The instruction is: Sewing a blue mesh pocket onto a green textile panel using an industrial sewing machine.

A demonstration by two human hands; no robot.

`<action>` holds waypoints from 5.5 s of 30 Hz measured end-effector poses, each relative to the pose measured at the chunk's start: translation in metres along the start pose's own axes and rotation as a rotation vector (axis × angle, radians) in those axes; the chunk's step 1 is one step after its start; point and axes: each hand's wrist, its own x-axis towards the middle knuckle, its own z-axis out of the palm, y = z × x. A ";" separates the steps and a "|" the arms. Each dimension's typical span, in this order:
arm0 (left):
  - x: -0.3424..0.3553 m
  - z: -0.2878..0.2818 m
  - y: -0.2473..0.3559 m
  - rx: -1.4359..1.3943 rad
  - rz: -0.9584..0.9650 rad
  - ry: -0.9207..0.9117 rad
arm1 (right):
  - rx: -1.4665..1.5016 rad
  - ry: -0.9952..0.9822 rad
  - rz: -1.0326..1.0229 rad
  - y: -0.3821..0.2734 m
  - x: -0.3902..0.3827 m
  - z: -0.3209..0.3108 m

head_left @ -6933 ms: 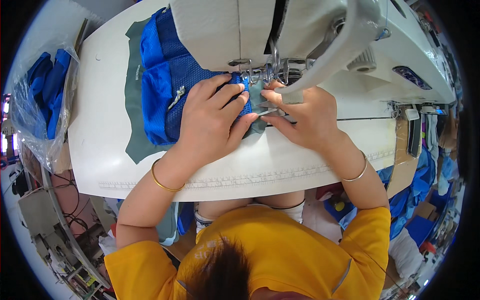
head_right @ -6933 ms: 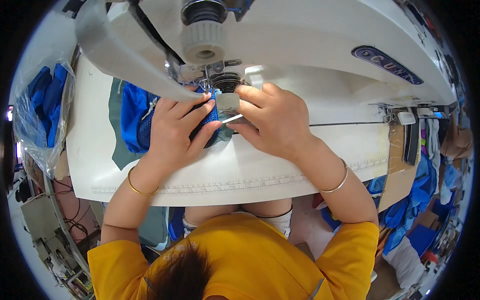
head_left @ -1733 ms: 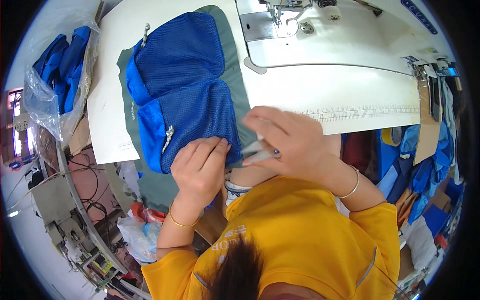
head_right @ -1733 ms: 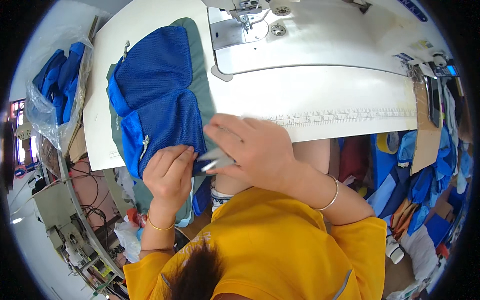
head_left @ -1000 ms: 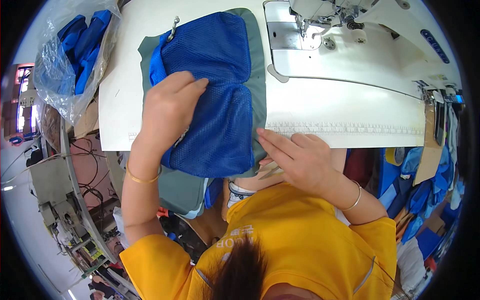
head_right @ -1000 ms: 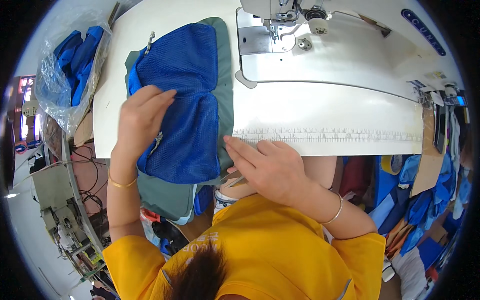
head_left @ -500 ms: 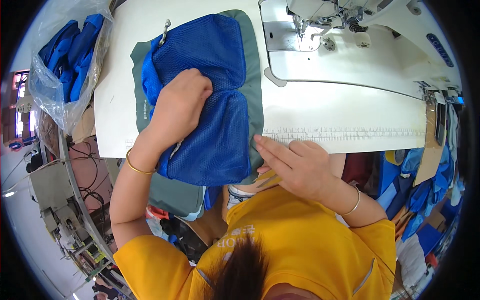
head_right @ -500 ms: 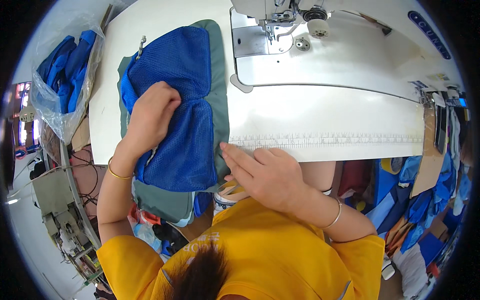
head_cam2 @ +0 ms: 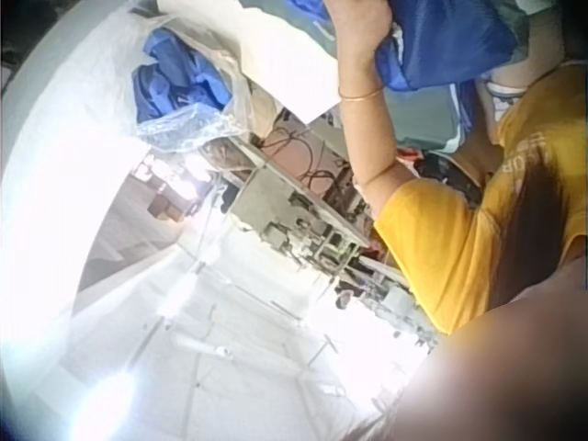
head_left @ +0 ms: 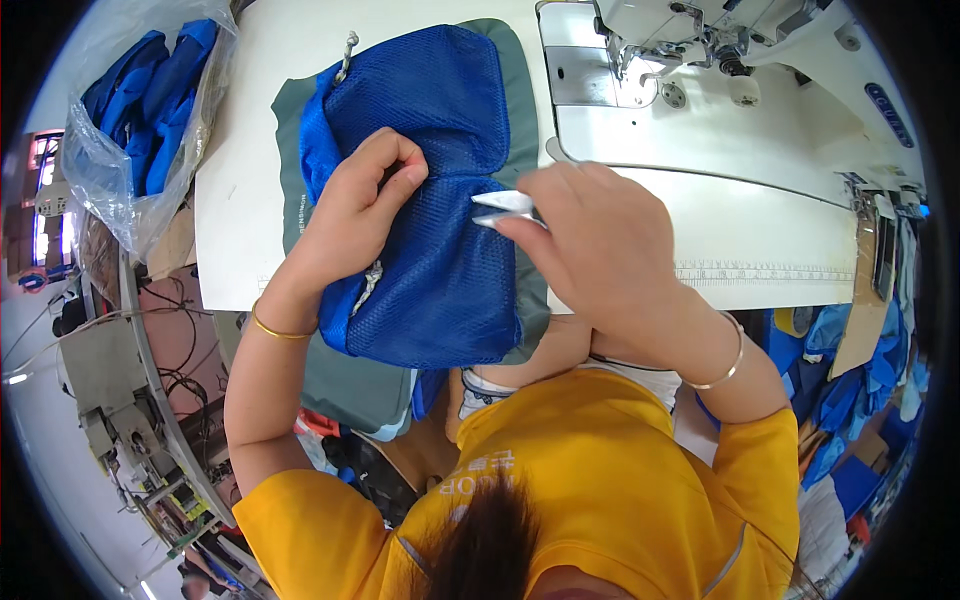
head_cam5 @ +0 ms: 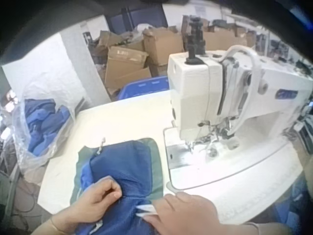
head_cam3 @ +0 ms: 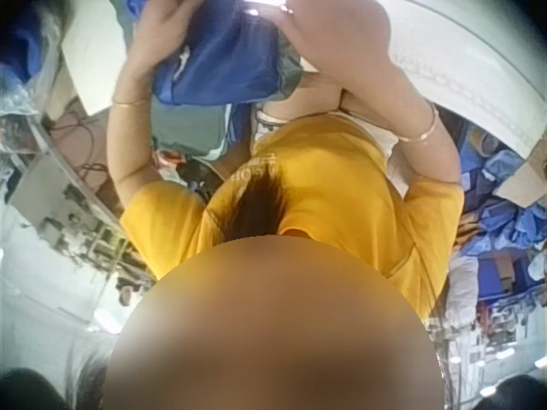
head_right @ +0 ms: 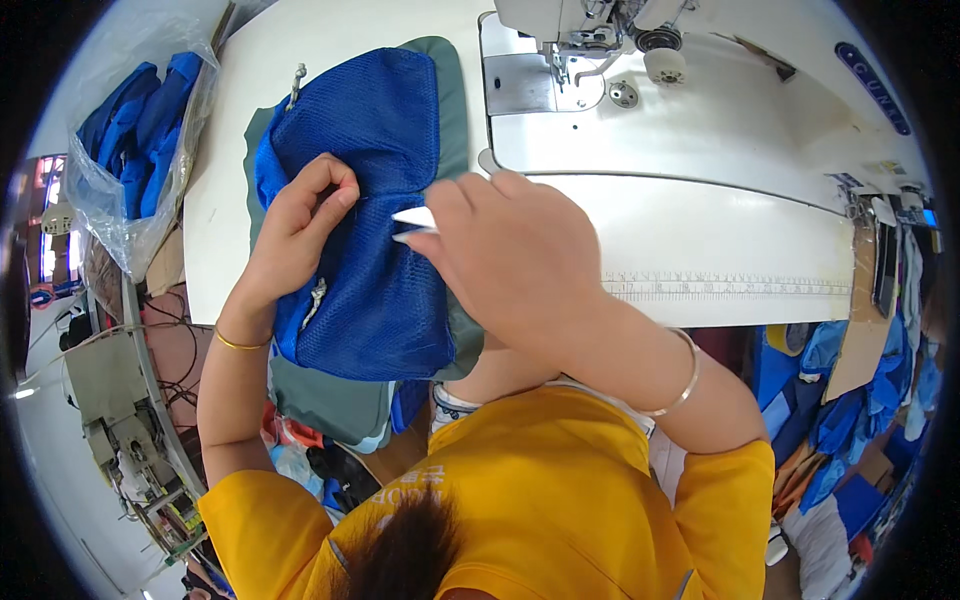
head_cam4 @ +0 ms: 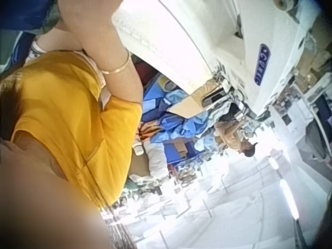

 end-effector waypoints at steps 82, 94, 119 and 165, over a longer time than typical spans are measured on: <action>-0.108 0.004 0.096 0.648 0.331 -0.301 | 0.404 -0.321 0.174 -0.004 -0.055 -0.035; -0.103 0.085 0.062 0.682 0.322 0.118 | 0.559 0.039 0.342 0.007 -0.068 -0.041; -0.067 0.116 0.055 -0.073 0.037 0.456 | 0.406 -0.061 0.314 -0.005 -0.088 -0.030; -0.089 0.056 0.065 0.677 0.278 0.193 | 0.080 0.145 0.376 0.055 -0.106 -0.068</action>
